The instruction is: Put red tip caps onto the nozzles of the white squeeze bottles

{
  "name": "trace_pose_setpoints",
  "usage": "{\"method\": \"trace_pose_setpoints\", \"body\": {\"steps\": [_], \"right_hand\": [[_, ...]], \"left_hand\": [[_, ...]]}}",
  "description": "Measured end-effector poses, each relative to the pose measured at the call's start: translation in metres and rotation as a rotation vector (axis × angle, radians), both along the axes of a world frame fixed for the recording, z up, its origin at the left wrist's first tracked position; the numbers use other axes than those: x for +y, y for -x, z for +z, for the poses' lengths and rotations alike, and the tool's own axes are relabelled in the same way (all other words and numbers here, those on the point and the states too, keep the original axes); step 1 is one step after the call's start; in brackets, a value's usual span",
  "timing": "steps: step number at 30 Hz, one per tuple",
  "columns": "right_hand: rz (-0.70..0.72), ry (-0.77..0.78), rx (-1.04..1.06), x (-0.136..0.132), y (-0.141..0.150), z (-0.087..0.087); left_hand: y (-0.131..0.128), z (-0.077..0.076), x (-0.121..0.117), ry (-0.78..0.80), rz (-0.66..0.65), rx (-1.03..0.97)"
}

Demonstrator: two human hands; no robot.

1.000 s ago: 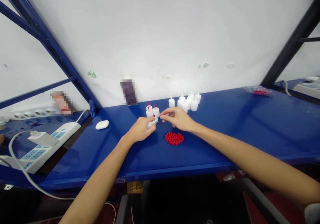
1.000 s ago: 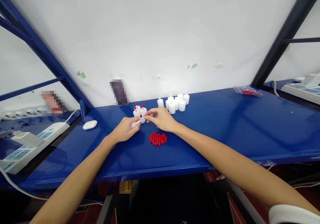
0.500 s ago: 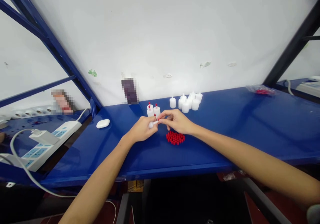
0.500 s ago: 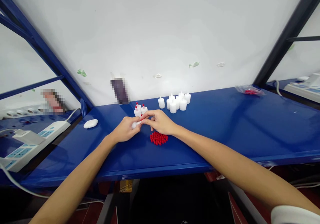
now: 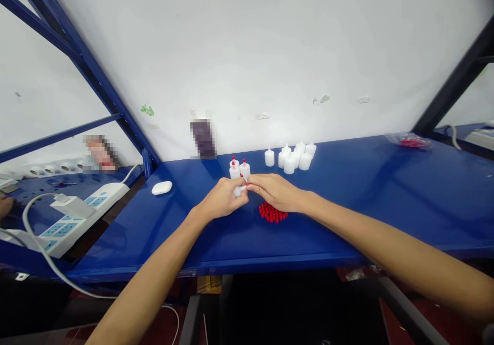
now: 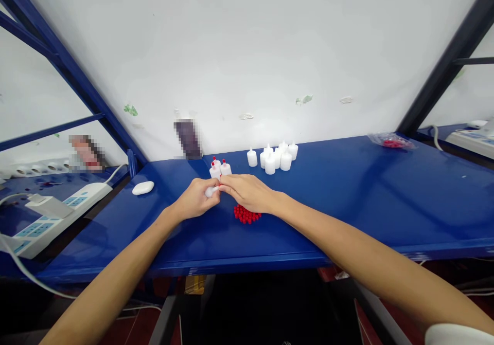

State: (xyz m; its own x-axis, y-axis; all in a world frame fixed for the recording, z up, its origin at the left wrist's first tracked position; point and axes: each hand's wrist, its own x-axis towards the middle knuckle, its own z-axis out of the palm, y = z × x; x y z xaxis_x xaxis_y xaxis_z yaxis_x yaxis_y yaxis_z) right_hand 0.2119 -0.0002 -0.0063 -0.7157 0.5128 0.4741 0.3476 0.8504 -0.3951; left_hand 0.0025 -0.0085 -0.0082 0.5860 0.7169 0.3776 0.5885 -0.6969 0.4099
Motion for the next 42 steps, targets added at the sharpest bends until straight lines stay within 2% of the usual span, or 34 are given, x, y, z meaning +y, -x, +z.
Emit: {"method": "trace_pose_setpoints", "body": {"steps": [4,7,11,14,18,20,23,26,30,33,36,39,40,42], "right_hand": [[0.038,0.055,-0.005,0.001,0.006,0.002],[0.024,0.102,-0.025,0.010,0.008,0.007],[-0.150,0.117,-0.029,0.033,0.008,0.025],[-0.243,0.097,-0.212,0.051,0.013,0.039],[-0.185,0.141,-0.514,0.061,0.029,0.049],[-0.185,0.166,-0.590,0.062,0.039,0.050],[-0.232,0.179,-0.600,0.064,0.048,0.048],[-0.283,0.167,-0.558,0.066,0.044,0.043],[-0.254,0.168,-0.335,0.059,0.021,0.029],[-0.190,0.286,-0.205,0.049,-0.001,0.015],[-0.319,0.349,-0.055,0.041,-0.017,0.002],[-0.500,0.308,0.051,0.036,-0.025,-0.003],[-0.522,0.277,0.075,0.035,-0.026,-0.004],[-0.475,0.244,0.098,0.032,-0.027,-0.004]], "left_hand": [[0.001,0.004,-0.001,-0.075,0.016,0.019],[0.007,0.004,0.004,-0.060,0.049,0.058],[0.022,0.003,0.016,-0.107,0.215,0.077],[0.033,0.002,0.023,-0.151,0.302,0.143],[0.037,0.001,0.024,-0.152,0.332,0.168],[0.036,0.000,0.024,-0.157,0.334,0.168],[0.035,-0.001,0.023,-0.155,0.289,0.181],[0.034,0.000,0.022,-0.147,0.247,0.189],[0.031,0.000,0.019,-0.157,0.234,0.140],[0.021,-0.003,0.014,-0.115,0.141,0.102],[0.005,-0.009,0.008,-0.016,-0.031,0.044],[-0.009,-0.012,0.004,0.069,-0.131,-0.001],[-0.011,-0.012,0.003,0.091,-0.153,0.002],[-0.012,-0.010,0.002,0.120,-0.183,0.017]]}}
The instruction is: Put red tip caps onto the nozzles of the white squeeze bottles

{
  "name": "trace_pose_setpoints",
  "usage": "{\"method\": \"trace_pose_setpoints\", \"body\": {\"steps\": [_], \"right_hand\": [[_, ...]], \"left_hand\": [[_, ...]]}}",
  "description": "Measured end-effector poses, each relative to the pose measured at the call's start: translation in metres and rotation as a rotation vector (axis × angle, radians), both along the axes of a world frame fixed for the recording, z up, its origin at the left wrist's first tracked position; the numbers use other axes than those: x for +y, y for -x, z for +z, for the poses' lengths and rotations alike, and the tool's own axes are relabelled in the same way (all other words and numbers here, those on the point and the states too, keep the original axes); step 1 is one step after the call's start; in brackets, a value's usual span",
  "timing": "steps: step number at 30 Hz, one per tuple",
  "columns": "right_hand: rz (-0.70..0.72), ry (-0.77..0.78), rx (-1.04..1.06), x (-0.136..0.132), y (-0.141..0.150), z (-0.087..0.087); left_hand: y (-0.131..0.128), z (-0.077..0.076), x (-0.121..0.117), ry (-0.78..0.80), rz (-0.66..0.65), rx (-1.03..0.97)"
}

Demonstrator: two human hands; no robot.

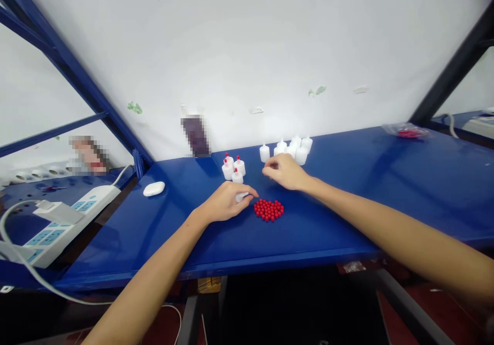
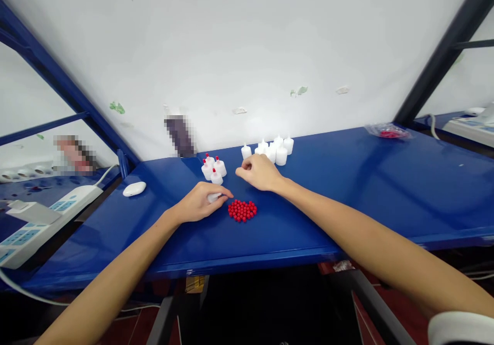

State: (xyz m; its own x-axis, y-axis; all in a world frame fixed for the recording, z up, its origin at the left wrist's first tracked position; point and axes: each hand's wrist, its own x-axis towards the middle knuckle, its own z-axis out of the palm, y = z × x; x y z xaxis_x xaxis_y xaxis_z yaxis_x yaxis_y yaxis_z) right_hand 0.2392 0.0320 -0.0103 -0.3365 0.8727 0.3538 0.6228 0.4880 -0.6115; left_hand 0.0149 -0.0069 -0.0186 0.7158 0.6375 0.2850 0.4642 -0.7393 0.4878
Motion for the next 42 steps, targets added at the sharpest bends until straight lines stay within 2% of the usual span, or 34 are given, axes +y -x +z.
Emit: {"method": "trace_pose_setpoints", "body": {"steps": [3,6,17,24,27,30,33,37,39,42], "right_hand": [[0.188,0.046,-0.012,-0.003,0.000,-0.001],[0.270,0.075,-0.051,-0.004,0.000,-0.005],[0.234,0.041,-0.055,0.001,0.003,-0.017],[0.236,0.025,-0.027,-0.005,0.006,-0.016],[0.234,0.060,0.013,-0.014,0.009,-0.010],[0.298,0.198,0.136,-0.020,0.014,-0.006],[0.432,0.325,0.386,-0.020,0.020,-0.007],[0.521,0.474,0.672,-0.015,0.025,-0.012],[0.532,0.511,0.706,-0.014,0.025,-0.013],[0.488,0.488,0.719,-0.017,0.025,-0.010]], "left_hand": [[0.002,0.003,0.000,0.025,-0.023,0.030],[0.003,0.004,0.000,0.039,-0.042,0.057],[0.006,0.006,0.001,-0.044,-0.055,0.168],[0.013,0.011,0.004,-0.034,0.060,0.217],[0.011,0.010,0.004,-0.059,0.104,0.135],[0.006,0.009,0.002,-0.157,0.209,-0.075],[0.002,0.010,-0.001,-0.224,0.269,-0.237],[0.001,0.011,-0.003,-0.226,0.239,-0.295],[0.002,0.011,-0.003,-0.218,0.223,-0.296],[0.003,0.008,-0.001,-0.199,0.230,-0.271]]}}
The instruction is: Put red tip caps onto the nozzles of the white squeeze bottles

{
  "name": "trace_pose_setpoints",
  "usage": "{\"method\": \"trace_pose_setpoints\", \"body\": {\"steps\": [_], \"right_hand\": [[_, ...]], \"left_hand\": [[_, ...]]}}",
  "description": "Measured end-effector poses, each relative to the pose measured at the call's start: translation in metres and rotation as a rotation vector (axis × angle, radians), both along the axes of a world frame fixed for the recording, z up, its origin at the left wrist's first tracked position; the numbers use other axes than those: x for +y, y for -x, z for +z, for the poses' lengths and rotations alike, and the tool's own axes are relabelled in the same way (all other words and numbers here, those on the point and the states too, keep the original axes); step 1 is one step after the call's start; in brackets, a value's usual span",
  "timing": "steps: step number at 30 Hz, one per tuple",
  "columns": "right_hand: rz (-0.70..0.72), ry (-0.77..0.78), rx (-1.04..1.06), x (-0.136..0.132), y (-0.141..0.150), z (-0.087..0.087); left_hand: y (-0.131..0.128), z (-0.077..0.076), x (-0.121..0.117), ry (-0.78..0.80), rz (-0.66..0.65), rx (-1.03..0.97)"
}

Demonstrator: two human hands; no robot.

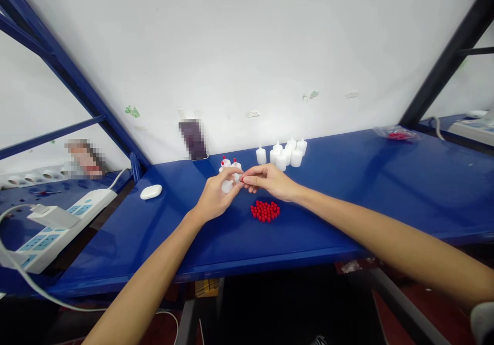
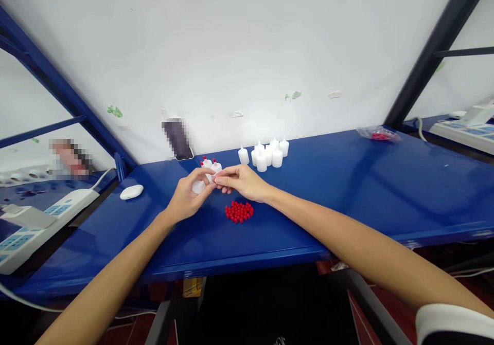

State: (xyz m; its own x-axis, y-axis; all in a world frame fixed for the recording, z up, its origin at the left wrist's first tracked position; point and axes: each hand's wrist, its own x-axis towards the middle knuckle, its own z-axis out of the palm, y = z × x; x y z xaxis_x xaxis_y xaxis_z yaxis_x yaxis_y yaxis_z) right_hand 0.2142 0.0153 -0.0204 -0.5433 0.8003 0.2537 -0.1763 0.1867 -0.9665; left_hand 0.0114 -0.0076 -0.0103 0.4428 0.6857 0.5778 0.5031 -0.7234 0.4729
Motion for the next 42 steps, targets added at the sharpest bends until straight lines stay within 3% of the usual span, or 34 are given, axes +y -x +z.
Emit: {"method": "trace_pose_setpoints", "body": {"steps": [4,9,16,22,28,30,35,39,42], "right_hand": [[-0.098,-0.096,-0.008,-0.007,0.003,0.004],[-0.160,-0.211,-0.063,-0.011,0.011,0.003],[-0.178,-0.236,-0.133,-0.012,0.015,0.004],[-0.222,-0.360,-0.238,-0.015,0.017,0.008],[-0.158,-0.324,-0.230,-0.015,0.013,0.009],[-0.180,-0.468,-0.320,-0.016,0.011,0.011],[-0.214,-1.083,-0.679,-0.015,0.009,0.022],[-0.239,-1.189,-0.854,-0.012,0.014,0.029],[-0.226,-1.182,-0.845,-0.012,0.020,0.028]], "left_hand": [[0.002,-0.005,0.002,0.055,0.034,0.099],[0.000,-0.007,0.002,0.126,-0.053,0.072],[0.003,-0.005,0.001,0.110,-0.076,0.092],[0.000,-0.005,-0.002,0.138,-0.092,0.081],[0.002,-0.001,-0.004,0.088,-0.065,0.093],[0.003,0.001,-0.004,0.060,-0.042,0.132],[0.004,0.001,-0.003,0.019,0.005,0.119],[0.006,-0.002,0.001,-0.028,0.047,0.113],[0.008,-0.004,0.005,-0.055,0.067,0.115]]}}
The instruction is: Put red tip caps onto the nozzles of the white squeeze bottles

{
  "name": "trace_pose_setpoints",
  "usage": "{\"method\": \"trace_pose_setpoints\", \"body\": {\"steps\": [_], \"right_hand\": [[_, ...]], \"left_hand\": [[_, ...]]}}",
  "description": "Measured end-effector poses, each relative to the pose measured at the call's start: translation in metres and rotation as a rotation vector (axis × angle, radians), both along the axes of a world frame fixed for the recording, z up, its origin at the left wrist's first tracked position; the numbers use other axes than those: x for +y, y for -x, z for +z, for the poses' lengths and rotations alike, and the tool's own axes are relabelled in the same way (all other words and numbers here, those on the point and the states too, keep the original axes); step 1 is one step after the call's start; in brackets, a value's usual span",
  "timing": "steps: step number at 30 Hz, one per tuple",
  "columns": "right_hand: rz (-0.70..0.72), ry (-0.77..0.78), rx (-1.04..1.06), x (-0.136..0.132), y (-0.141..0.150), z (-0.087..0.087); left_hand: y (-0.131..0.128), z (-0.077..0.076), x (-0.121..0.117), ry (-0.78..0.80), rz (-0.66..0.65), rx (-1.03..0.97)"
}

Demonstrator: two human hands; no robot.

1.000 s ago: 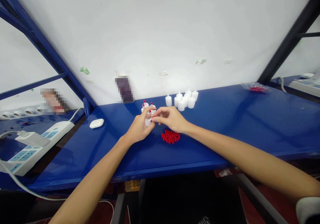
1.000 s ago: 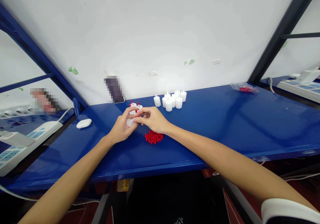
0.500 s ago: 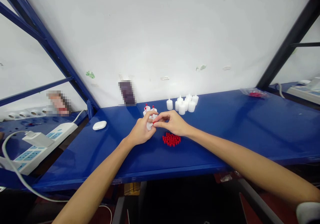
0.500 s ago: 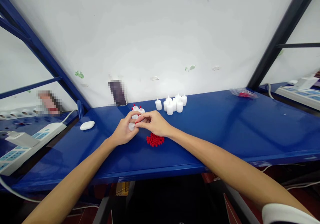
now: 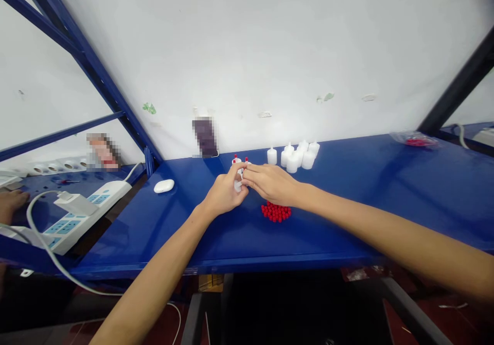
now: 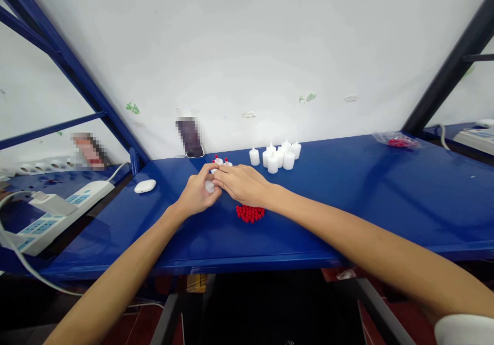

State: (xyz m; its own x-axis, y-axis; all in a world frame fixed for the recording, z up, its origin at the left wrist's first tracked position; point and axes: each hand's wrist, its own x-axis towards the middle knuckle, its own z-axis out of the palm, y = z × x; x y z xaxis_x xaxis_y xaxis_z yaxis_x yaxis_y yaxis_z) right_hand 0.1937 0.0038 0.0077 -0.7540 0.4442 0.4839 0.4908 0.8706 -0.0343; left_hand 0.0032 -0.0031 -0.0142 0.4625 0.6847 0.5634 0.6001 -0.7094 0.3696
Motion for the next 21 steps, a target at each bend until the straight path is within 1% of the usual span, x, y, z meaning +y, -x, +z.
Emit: {"method": "trace_pose_setpoints", "body": {"steps": [5,8,11,13,15,18,21], "right_hand": [[-0.052,0.164,0.164,0.001,0.019,-0.011],[-0.052,0.229,0.177,0.004,0.025,-0.011],[-0.048,0.282,0.123,0.009,0.020,0.002],[-0.062,0.310,0.149,0.016,0.011,0.016],[-0.125,0.307,0.204,0.024,0.001,0.029],[-0.212,0.303,0.089,0.039,-0.006,0.042],[-0.217,0.314,-0.059,0.053,0.001,0.044]], "left_hand": [[0.007,-0.001,0.005,-0.056,0.042,-0.020],[0.009,-0.001,0.006,-0.060,0.032,0.003],[0.010,0.002,0.006,-0.008,0.059,-0.043],[0.013,0.006,0.008,0.019,0.129,-0.061],[0.019,0.009,0.011,0.010,0.226,-0.051],[0.028,0.011,0.016,-0.049,0.376,-0.093],[0.033,0.011,0.019,-0.087,0.443,-0.138]]}}
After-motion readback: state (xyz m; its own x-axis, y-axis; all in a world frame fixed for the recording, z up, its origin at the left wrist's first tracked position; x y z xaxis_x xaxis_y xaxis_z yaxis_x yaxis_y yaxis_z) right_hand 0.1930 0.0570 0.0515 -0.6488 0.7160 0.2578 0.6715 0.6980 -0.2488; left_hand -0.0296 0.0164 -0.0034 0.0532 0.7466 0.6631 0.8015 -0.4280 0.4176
